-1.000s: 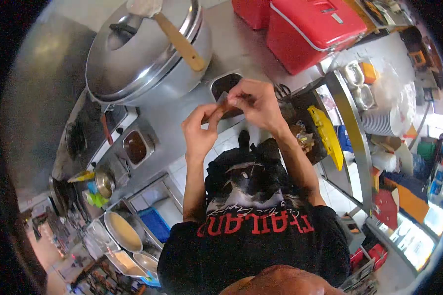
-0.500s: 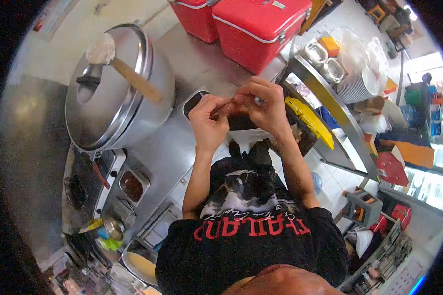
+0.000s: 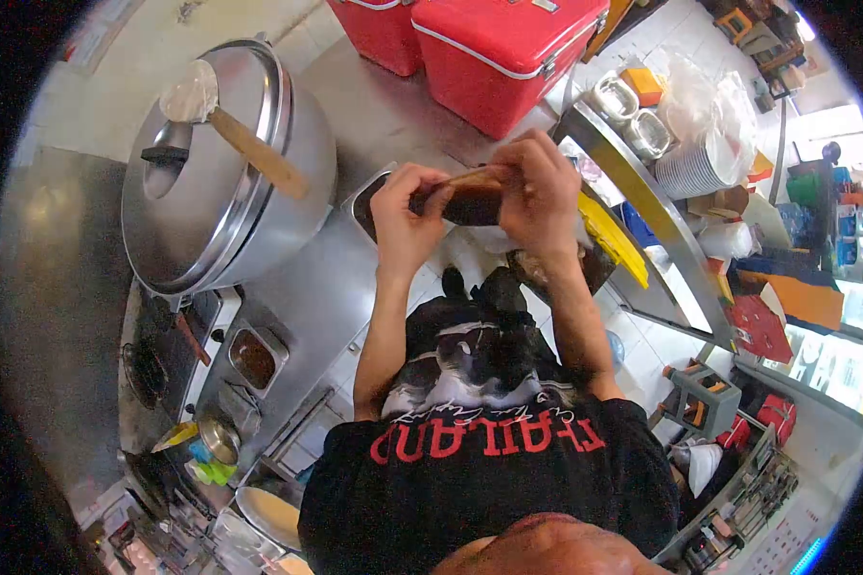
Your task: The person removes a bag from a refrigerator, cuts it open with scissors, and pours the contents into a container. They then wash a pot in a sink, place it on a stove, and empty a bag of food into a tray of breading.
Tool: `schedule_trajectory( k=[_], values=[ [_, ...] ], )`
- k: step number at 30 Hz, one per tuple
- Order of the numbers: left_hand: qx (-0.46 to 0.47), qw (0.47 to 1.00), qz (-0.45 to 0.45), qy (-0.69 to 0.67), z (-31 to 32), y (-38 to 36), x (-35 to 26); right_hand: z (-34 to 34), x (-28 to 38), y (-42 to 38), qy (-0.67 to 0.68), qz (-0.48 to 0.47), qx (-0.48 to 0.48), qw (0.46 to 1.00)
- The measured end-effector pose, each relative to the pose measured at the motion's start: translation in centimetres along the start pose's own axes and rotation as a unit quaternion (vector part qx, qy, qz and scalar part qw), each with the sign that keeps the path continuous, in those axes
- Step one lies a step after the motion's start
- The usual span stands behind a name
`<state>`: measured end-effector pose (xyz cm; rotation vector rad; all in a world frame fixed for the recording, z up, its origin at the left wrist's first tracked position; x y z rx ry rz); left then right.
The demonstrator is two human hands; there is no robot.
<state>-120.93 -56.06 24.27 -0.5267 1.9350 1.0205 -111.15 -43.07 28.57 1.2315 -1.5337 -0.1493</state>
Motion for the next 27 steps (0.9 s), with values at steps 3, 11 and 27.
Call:
schedule_trajectory(
  k=[3,11,27],
  values=[
    [0.007,0.998,0.066,0.019,-0.5,0.5,-0.4,-0.9,0.5,0.9,0.034,0.038,0.047,0.998],
    [-0.027,0.997,0.076,-0.001,0.2,1.5,-1.1,-0.8,1.5,2.0,0.051,0.086,0.088,0.991],
    [-0.002,0.998,-0.010,0.055,-3.1,-7.2,1.7,1.5,0.6,-3.0,0.196,0.016,0.309,0.931]
  ],
)
Point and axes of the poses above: each hand's wrist, its own y-axis towards the middle knuckle, its own z-axis out of the palm, x = y × z, the point moved 1 cm from there along y, towards the middle knuckle, and after that the axes turned 3 degrees about z, right-handed, at the moved point
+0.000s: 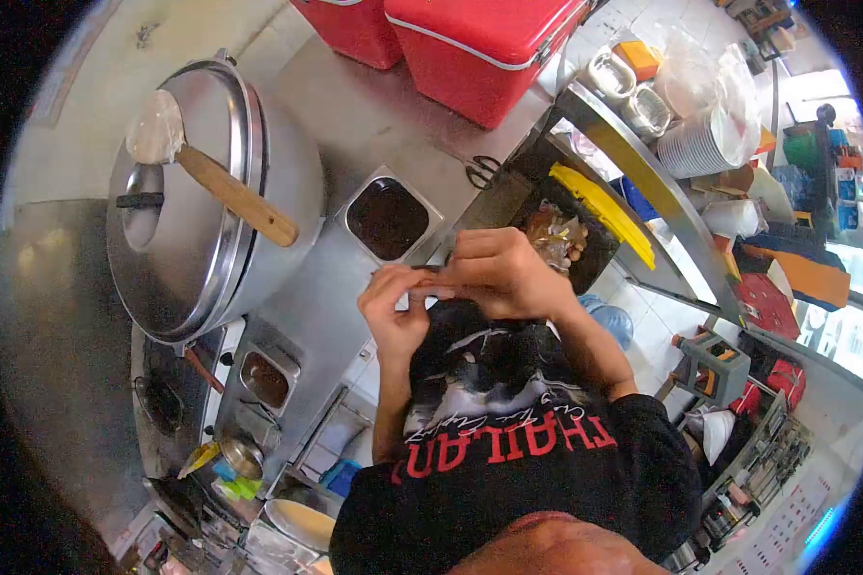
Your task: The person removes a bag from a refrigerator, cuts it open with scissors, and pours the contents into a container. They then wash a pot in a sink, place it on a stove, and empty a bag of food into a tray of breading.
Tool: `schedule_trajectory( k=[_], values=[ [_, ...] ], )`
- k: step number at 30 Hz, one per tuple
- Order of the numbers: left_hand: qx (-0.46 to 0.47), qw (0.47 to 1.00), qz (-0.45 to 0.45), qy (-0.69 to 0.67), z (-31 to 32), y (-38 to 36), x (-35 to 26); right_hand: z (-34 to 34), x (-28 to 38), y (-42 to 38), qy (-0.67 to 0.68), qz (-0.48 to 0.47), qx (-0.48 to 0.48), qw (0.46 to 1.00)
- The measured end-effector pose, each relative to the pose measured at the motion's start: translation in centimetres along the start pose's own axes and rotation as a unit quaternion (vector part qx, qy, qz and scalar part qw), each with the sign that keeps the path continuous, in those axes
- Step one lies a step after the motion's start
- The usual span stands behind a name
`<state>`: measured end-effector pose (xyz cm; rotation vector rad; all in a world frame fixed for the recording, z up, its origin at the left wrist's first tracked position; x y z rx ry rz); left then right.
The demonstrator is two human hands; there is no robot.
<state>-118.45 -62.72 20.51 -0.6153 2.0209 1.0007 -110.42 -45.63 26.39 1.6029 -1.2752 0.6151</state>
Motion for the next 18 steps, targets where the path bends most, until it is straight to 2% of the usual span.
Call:
schedule_trajectory(
  k=[3,5,7,8,9,11,12,15,16,18],
  values=[
    [-0.010,0.997,-0.054,0.047,-0.3,-0.6,-1.2,-1.7,-5.1,-0.7,0.096,0.098,-0.006,0.990],
    [-0.025,0.996,-0.040,0.082,-0.8,-0.9,-0.9,-2.4,-11.1,-0.6,-0.075,0.225,-0.124,0.964],
    [-0.048,0.990,-0.039,0.126,-1.4,-1.1,-0.8,-1.5,-21.7,-2.3,-0.210,0.331,-0.171,0.904],
    [-0.053,0.989,-0.026,0.132,-1.9,-0.9,-0.7,-0.6,-25.9,-3.3,-0.272,0.352,-0.120,0.887],
    [-0.055,0.987,-0.022,0.149,-2.4,-0.6,-0.7,0.3,-29.3,-4.0,-0.334,0.370,-0.068,0.864],
    [-0.060,0.981,-0.020,0.182,-3.2,0.2,-1.5,2.3,-34.6,-5.5,-0.397,0.329,-0.093,0.852],
    [-0.092,0.979,-0.019,0.181,-3.4,0.9,-2.0,3.1,-35.7,-5.9,-0.426,0.307,-0.105,0.845],
    [-0.077,0.973,-0.034,0.214,-4.3,2.7,-2.9,3.2,-36.4,-5.3,-0.400,0.366,-0.069,0.837],
    [-0.082,0.973,-0.039,0.212,-4.3,2.9,-2.8,3.0,-35.6,-5.3,-0.387,0.342,-0.064,0.854],
    [-0.114,0.977,-0.043,0.176,-3.6,4.0,-3.4,3.3,-35.7,-5.2,-0.390,0.362,-0.049,0.845]
  ],
)
Point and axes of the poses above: each hand's wrist, its own y-axis towards the middle knuckle, its own z-axis out of the palm, x = y × z, the point moved 1 cm from there along y, towards the middle knuckle, and after that the axes turned 3 degrees about z, right-handed, at the moved point
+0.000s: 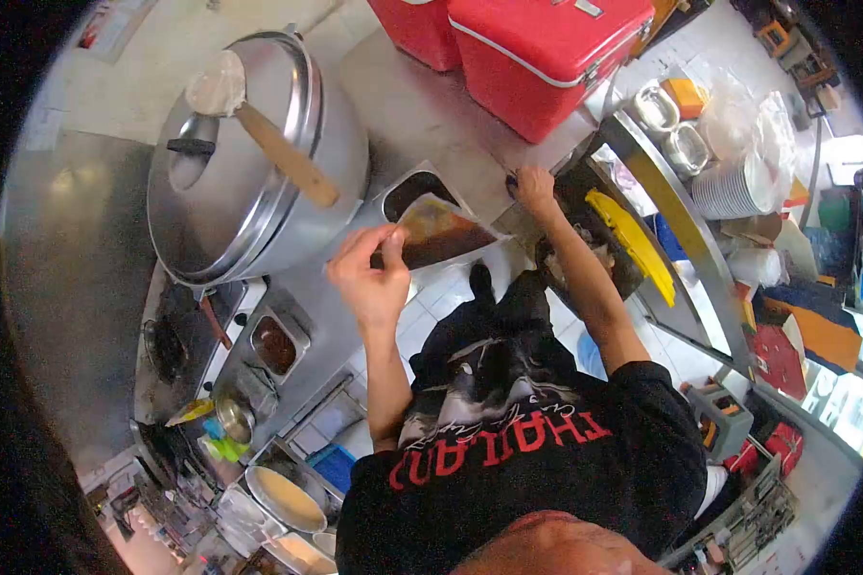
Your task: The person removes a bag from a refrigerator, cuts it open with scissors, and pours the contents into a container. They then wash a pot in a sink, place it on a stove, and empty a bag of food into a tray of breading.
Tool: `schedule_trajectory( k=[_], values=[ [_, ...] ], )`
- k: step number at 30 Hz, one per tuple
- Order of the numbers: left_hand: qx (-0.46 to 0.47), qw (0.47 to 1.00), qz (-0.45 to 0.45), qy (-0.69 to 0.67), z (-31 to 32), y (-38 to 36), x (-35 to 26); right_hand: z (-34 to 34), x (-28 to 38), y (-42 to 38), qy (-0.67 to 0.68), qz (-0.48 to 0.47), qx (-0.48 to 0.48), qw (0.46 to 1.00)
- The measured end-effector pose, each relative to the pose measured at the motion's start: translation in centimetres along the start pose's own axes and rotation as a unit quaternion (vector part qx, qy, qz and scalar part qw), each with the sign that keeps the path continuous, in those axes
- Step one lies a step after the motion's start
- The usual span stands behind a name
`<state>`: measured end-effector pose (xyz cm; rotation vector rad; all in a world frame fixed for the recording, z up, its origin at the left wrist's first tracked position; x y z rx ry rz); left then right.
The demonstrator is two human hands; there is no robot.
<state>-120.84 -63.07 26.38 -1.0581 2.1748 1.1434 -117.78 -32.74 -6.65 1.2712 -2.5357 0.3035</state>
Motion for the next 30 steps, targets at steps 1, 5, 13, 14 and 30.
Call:
schedule_trajectory(
  k=[1,5,13,14,30],
  values=[
    [-0.013,1.000,-0.004,-0.022,0.4,0.5,-0.4,0.2,-0.3,0.2,-0.007,0.009,0.006,1.000],
    [0.006,0.996,-0.016,-0.092,2.2,1.5,-0.9,-2.0,-1.7,-2.5,0.047,0.002,0.034,0.998],
    [0.056,0.982,0.065,-0.169,5.9,4.3,-4.4,-4.9,-6.6,-20.1,0.598,0.174,0.228,0.748],
    [0.066,0.980,0.074,-0.175,6.4,4.5,-4.9,-6.2,-6.4,-22.6,0.651,0.180,0.201,0.709],
    [0.247,0.900,0.180,-0.312,16.3,1.9,-12.0,-39.7,-2.1,-28.8,0.116,0.054,-0.119,0.985]
  ],
)
Point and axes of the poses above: each hand's wrist, its own y-axis towards the middle knuckle, its own z-axis out of the palm, x = y × z, the point moved 1 cm from there along y, towards the middle knuckle, and after that the axes turned 3 degrees about z, right-handed, at the moved point
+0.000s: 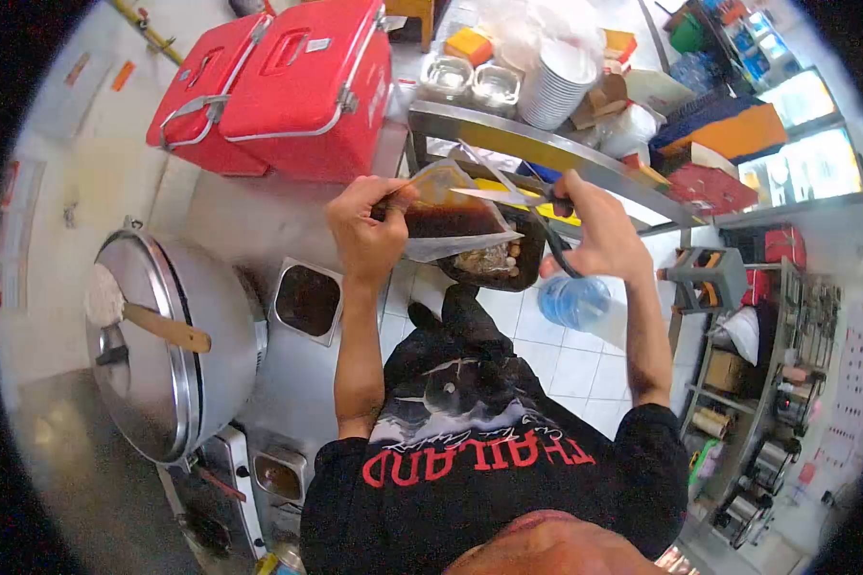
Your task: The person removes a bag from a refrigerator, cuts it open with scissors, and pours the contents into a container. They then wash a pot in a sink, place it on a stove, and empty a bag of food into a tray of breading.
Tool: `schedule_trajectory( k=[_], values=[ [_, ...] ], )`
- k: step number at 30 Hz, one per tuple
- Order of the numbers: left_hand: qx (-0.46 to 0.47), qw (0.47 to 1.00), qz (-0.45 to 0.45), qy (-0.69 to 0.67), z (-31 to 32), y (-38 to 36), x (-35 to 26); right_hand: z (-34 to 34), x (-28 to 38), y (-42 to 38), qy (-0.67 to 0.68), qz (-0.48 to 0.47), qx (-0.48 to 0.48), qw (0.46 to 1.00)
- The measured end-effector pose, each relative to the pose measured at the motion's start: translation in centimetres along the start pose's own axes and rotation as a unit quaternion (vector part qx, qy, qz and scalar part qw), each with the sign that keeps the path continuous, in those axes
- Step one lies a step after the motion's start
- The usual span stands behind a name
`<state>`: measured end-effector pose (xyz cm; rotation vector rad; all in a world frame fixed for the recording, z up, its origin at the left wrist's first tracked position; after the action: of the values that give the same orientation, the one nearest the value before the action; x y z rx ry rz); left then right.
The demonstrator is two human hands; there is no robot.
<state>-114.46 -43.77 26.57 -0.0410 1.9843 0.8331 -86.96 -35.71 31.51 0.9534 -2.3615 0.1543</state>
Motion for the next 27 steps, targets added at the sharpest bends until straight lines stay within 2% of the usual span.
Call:
schedule_trajectory(
  k=[3,4,10,13,16,18,24,25,27],
  values=[
    [0.018,0.999,0.019,-0.018,1.3,0.2,-0.2,-1.4,0.8,1.1,-0.078,0.007,0.051,0.996],
    [0.022,0.999,0.018,-0.020,1.6,0.2,-0.2,-1.6,1.2,1.3,-0.069,-0.018,0.035,0.997],
    [0.039,0.999,0.009,-0.035,2.2,0.2,0.4,-1.8,0.2,1.2,-0.052,0.045,0.091,0.993],
    [0.060,0.998,0.006,-0.028,2.3,0.3,0.4,-1.1,0.0,1.3,-0.068,0.023,0.084,0.994],
    [0.088,0.996,0.027,-0.021,2.7,0.2,0.8,-0.1,-0.1,1.5,-0.021,-0.027,0.047,0.998],
    [0.111,0.993,0.040,-0.018,2.9,0.1,0.9,0.2,-0.3,1.4,-0.013,-0.007,0.063,0.998],
    [0.131,0.991,-0.024,-0.033,3.4,-0.8,1.9,1.5,-2.0,0.6,0.001,0.041,0.128,0.991],
    [0.135,0.990,-0.009,-0.035,3.7,-0.9,2.0,1.7,-2.1,0.5,0.008,0.050,0.135,0.990],
    [0.145,0.988,0.021,-0.040,4.3,-1.2,2.2,3.3,-3.4,-0.2,0.018,0.003,0.101,0.995]
  ],
)
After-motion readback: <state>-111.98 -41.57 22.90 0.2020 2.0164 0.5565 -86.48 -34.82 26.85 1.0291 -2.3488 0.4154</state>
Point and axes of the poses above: each hand's wrist, its own y-axis towards the middle knuckle, its own z-axis out of the palm, x = y × z, the point moved 1 cm from there along y, towards the middle knuckle, and after that the axes turned 3 degrees about z, right-handed, at the moved point
